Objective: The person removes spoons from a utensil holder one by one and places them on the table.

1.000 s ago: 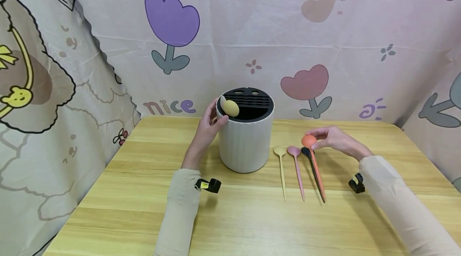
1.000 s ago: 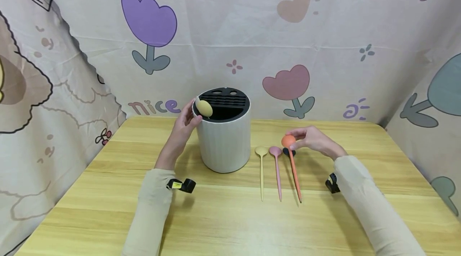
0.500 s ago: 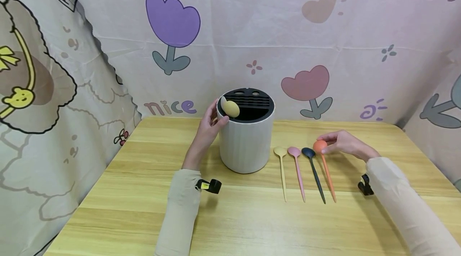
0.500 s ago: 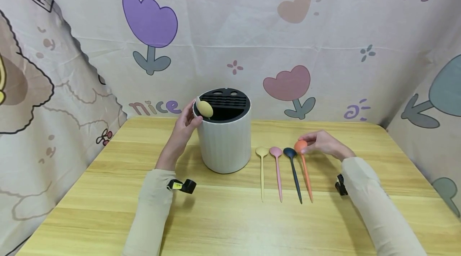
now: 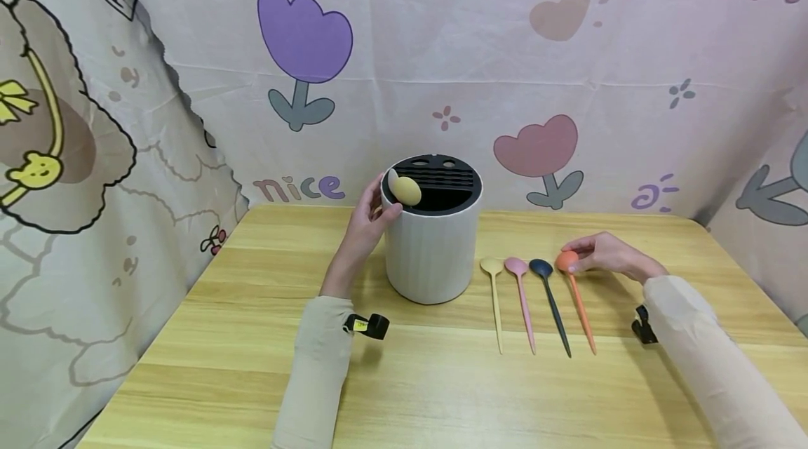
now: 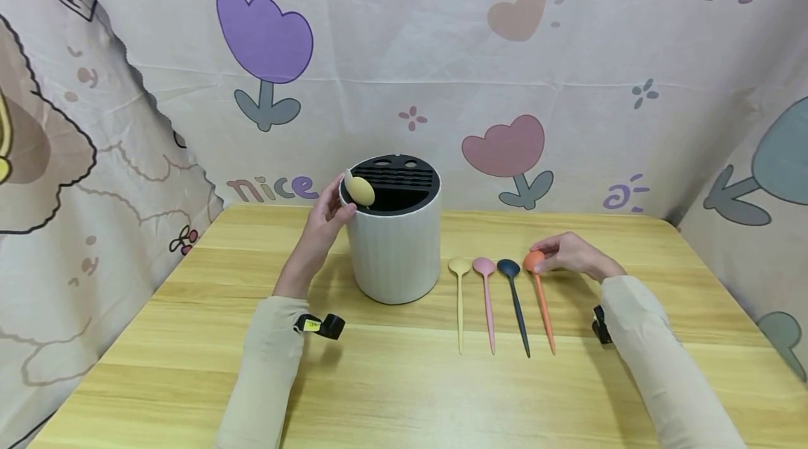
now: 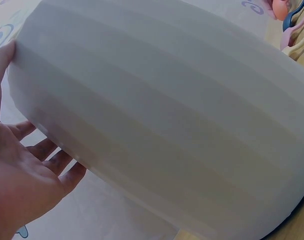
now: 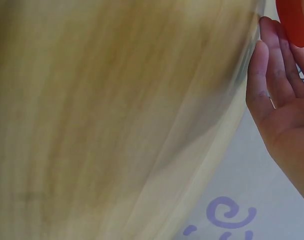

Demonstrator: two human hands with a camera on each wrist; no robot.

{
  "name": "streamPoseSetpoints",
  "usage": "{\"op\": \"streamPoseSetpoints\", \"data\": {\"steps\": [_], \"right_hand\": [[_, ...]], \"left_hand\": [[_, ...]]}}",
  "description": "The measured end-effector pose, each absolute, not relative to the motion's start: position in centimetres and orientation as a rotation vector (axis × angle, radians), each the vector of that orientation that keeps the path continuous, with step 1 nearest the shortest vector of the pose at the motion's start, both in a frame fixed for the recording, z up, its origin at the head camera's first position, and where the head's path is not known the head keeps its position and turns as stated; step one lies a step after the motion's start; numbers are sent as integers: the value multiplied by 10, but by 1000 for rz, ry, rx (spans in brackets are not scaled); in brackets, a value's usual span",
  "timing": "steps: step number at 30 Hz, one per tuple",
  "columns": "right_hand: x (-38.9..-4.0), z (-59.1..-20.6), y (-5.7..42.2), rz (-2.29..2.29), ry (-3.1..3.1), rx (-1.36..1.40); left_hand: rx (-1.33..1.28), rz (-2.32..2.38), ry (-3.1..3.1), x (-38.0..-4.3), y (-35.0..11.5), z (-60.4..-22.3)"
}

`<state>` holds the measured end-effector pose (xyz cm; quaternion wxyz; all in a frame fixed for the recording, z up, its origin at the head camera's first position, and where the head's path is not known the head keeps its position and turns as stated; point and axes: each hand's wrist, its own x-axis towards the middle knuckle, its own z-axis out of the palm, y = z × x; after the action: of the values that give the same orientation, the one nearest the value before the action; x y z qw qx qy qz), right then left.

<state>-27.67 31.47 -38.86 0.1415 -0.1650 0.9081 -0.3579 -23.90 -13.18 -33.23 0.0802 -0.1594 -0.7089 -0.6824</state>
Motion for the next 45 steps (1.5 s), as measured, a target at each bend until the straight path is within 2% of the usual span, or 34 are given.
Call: {"op": "streamPoseSetpoints", "data": {"steps": [9, 45], "right_hand": [[-277, -391, 314, -1065, 2582, -410], [-269, -393, 320, -1197, 2457, -450]], "left_hand": [[-485, -2042, -2124, -240, -130, -331], [-449, -2047, -2152, -238, -132, -331]]}}
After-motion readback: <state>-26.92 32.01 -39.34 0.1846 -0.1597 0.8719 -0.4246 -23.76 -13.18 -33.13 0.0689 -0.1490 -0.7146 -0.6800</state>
